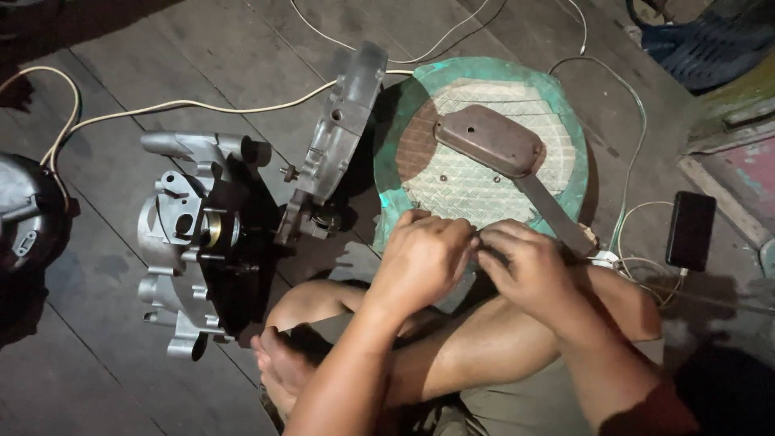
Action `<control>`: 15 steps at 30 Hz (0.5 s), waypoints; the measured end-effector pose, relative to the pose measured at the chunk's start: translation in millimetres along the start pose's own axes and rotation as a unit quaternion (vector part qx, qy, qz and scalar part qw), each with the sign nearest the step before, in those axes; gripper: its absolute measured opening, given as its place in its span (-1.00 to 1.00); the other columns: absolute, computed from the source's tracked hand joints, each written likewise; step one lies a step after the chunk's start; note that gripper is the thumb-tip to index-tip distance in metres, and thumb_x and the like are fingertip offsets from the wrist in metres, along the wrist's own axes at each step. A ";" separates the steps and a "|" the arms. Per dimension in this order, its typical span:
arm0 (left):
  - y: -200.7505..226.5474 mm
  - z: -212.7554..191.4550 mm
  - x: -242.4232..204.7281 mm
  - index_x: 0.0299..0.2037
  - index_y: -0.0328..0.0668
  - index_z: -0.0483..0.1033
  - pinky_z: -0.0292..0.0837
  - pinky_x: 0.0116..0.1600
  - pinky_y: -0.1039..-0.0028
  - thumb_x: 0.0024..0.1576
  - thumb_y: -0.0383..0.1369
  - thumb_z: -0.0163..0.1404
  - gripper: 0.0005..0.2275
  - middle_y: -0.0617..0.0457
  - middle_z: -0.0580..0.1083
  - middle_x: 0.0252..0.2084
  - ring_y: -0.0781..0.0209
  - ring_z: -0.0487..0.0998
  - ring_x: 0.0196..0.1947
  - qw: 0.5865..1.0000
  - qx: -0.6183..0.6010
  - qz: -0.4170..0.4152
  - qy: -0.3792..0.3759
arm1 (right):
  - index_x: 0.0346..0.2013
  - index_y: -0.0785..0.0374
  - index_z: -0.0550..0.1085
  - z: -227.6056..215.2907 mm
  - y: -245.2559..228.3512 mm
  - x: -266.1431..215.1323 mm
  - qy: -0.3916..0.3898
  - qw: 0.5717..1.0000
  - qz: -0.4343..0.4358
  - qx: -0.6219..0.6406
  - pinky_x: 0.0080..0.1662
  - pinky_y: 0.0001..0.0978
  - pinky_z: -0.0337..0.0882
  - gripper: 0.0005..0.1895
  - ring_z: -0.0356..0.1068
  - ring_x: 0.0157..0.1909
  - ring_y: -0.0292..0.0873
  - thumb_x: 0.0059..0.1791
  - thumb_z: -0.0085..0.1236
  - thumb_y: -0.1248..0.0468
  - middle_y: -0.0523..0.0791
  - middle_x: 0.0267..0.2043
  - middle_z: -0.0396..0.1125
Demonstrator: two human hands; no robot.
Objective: The person sits on the floor and handles a small metal component, manipulating it with both hands. They then pick up a larger engine casing and insert the small component into a circular opening within the casing.
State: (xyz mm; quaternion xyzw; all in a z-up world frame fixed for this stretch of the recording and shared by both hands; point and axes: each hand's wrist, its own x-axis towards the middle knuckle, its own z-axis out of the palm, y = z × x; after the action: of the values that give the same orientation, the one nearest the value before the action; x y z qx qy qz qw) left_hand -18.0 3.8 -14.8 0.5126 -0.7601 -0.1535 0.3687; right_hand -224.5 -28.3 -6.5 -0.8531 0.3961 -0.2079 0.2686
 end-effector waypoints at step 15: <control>6.5 -9.9 3.6 -0.28 -0.02 0.43 0.35 0.11 0.14 0.14 -0.32 0.01 -0.95 0.03 0.45 -0.40 -0.03 0.55 -0.25 0.996 -0.055 0.003 -0.064 | -0.37 0.28 0.55 -17.0 -2.6 9.6 -0.087 0.992 0.051 0.069 -0.19 0.07 0.44 -0.85 0.51 -0.22 0.23 -0.04 0.16 0.24 0.04 -0.40 0.49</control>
State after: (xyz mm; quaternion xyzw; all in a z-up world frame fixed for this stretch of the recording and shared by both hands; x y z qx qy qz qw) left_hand -15.9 4.8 -2.7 0.4781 -0.7743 -0.2265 0.3473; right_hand -226.9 -39.4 9.5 -0.8262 0.3984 -0.1456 0.3707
